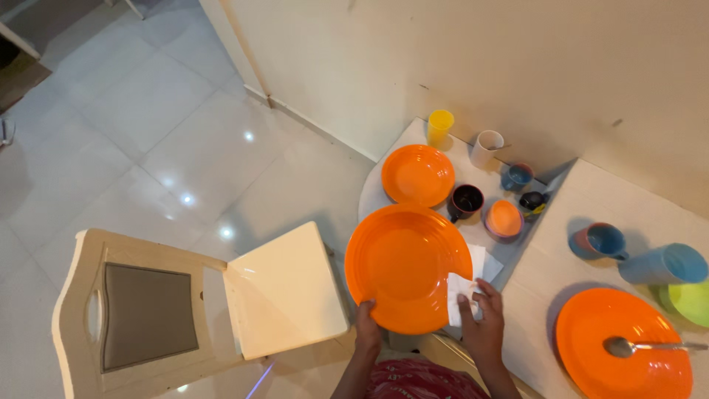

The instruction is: The person wipes the interior of a green bowl with a paper towel, picks up and wipes a spoon, and then holds an orange plate while repeatedly wiping its surface with the towel.

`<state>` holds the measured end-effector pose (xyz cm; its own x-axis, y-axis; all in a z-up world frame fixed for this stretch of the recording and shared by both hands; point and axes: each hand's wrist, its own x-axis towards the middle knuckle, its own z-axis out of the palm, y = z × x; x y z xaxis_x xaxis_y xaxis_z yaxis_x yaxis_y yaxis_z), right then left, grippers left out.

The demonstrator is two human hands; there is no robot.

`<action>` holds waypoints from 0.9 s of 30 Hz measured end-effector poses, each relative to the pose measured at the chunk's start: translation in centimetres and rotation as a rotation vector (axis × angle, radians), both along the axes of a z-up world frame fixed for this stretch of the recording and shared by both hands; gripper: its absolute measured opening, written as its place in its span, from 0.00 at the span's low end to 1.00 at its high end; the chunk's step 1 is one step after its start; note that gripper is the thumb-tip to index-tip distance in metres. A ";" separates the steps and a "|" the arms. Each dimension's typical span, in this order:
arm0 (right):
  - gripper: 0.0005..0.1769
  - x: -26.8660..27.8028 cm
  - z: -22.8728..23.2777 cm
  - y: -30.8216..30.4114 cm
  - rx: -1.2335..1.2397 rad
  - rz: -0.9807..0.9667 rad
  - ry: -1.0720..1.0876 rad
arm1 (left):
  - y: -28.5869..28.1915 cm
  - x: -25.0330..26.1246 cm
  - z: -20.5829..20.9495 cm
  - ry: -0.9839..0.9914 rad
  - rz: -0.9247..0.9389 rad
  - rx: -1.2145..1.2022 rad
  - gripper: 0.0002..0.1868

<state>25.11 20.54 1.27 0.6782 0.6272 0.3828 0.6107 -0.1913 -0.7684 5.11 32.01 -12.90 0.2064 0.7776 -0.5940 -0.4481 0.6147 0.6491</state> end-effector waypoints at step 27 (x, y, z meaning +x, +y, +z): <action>0.20 -9.1 8.5 -1.0 -0.129 0.600 -0.124 | -10.4 -4.4 1.6 -0.245 -0.017 0.069 0.21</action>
<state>16.05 19.52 9.82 0.1490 0.9314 0.3321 0.7238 0.1261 -0.6784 0.74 21.64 -11.26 0.3507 0.8096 -0.4706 -0.5873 0.5816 0.5628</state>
